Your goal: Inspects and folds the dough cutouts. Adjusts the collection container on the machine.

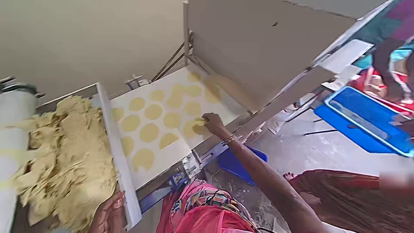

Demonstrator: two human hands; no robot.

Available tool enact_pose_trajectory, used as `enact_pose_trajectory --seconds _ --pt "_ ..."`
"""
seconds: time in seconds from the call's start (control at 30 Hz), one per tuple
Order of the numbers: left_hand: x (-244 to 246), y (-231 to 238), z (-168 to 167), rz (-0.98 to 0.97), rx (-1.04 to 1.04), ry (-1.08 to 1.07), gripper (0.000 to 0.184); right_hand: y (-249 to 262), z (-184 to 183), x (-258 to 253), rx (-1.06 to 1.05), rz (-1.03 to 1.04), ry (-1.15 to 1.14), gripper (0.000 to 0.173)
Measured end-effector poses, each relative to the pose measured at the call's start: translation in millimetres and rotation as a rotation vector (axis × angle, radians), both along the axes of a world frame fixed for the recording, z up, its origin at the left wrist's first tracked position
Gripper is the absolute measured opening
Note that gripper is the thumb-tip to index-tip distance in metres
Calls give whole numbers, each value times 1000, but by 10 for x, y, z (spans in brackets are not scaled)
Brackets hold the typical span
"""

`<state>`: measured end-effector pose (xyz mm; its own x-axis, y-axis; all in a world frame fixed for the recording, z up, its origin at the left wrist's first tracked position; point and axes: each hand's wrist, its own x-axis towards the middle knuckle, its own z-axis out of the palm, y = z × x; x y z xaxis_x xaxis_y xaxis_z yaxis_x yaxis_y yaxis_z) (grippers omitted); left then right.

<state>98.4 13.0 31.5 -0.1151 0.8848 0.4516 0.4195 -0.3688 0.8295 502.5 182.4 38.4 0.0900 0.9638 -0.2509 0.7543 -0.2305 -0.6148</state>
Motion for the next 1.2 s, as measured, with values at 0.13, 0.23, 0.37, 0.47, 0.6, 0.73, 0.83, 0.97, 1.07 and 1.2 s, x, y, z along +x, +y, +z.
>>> enact_pose_trajectory --seconds 0.13,0.23,0.37,0.47,0.6,0.73,0.83,0.97,1.07,1.2 --pt "-281 -280 -26 136 81 94 25 -28 253 -356 148 -54 -39 22" --pt "-437 -493 -76 216 105 89 25 40 -9 -479 84 -47 -243 26" --pt "-599 -735 -174 271 107 76 23 47 -375 -498 0 10 -339 39" --pt "-689 -833 -247 267 108 54 24 30 -239 -565 -37 46 -295 29" --pt "-731 -837 -224 266 79 59 24 134 -43 -830 20 34 -186 24" --pt "-761 -736 -192 272 107 73 25 176 50 -1135 77 27 -19 18" --pt "-783 -608 -261 268 174 97 25 123 78 -1405 99 138 61 30" --pt "-748 -360 -303 269 193 162 29 5 -149 -1696 -37 388 -164 47" --pt "-701 -206 -365 314 217 231 30 -151 -252 -1778 -51 434 -272 35" --pt "-640 -167 -398 387 222 316 31 -125 -32 -1769 -82 506 -182 28"
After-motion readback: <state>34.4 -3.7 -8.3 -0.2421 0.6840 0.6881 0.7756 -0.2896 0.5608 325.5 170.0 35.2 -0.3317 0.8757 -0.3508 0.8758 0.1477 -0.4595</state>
